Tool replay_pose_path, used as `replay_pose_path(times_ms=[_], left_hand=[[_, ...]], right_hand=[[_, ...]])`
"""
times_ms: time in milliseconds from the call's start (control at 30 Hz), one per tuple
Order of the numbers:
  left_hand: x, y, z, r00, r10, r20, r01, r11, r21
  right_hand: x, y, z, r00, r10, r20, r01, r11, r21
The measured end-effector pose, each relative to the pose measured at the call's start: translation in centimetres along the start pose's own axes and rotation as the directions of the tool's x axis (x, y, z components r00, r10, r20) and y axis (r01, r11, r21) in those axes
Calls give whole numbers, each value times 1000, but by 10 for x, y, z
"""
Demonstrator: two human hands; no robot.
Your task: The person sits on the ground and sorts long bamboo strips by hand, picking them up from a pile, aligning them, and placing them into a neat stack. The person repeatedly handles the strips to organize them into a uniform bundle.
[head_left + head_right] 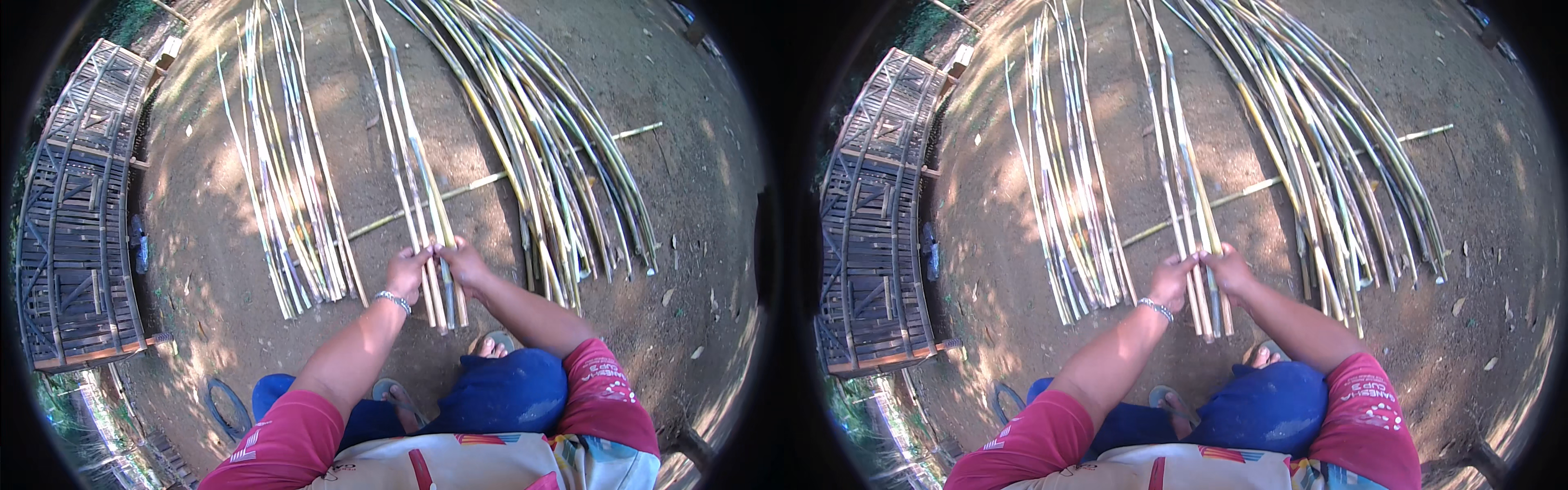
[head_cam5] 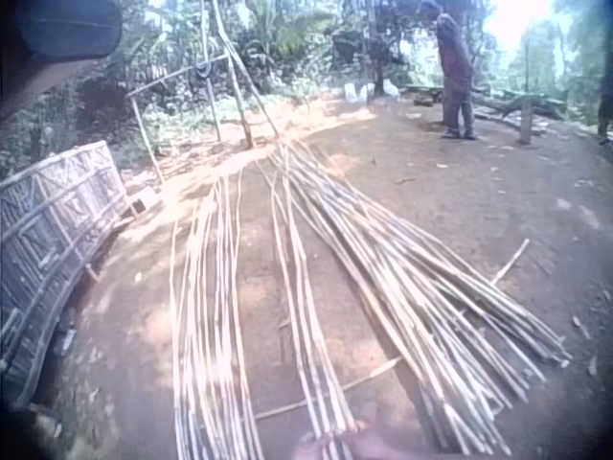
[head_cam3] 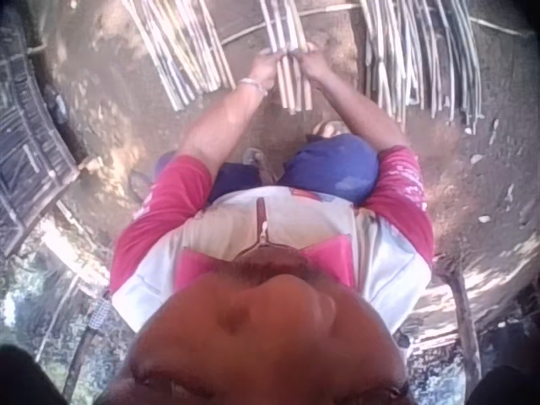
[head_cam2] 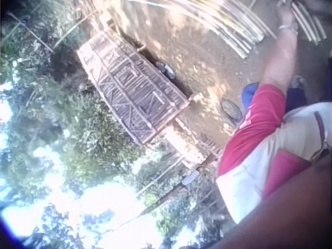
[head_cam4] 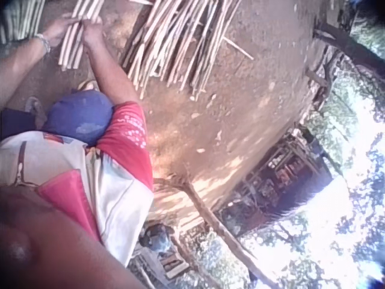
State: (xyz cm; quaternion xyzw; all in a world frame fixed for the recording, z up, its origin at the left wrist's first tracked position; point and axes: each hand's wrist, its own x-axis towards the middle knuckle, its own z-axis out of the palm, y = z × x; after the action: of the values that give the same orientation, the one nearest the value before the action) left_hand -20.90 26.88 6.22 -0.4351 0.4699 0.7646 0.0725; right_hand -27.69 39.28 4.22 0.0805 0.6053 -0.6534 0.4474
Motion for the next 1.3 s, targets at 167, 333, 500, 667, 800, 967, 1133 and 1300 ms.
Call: replay_pose_path(times_ms=[167,333,500,667,800,967,1133,1300], left_hand=[[-7,-17,-9,988,41,150,-15,985,-171],[-33,-5,-13,998,-24,51,36,968,-249],[-39,-45,-36,898,-185,399,264,953,-151],[-51,-41,-46,892,-183,413,254,959,-124],[-67,-1,-57,834,-174,524,278,952,-127],[-105,44,-71,832,-39,554,247,920,-306],[-123,68,-81,801,88,592,166,918,-361],[-147,93,-79,774,144,616,178,885,-431]], right_hand=[[2,16,5,998,-24,56,20,996,82],[0,6,2,987,28,158,-54,986,158],[-3,7,14,989,43,142,-64,987,147],[-3,-1,27,960,108,259,-141,984,112],[-15,-51,40,876,200,438,-193,979,-61],[-42,-99,85,874,194,446,-114,973,-201],[-45,-111,102,861,158,483,-55,974,-220],[-85,-143,129,904,89,418,-14,984,-179]])
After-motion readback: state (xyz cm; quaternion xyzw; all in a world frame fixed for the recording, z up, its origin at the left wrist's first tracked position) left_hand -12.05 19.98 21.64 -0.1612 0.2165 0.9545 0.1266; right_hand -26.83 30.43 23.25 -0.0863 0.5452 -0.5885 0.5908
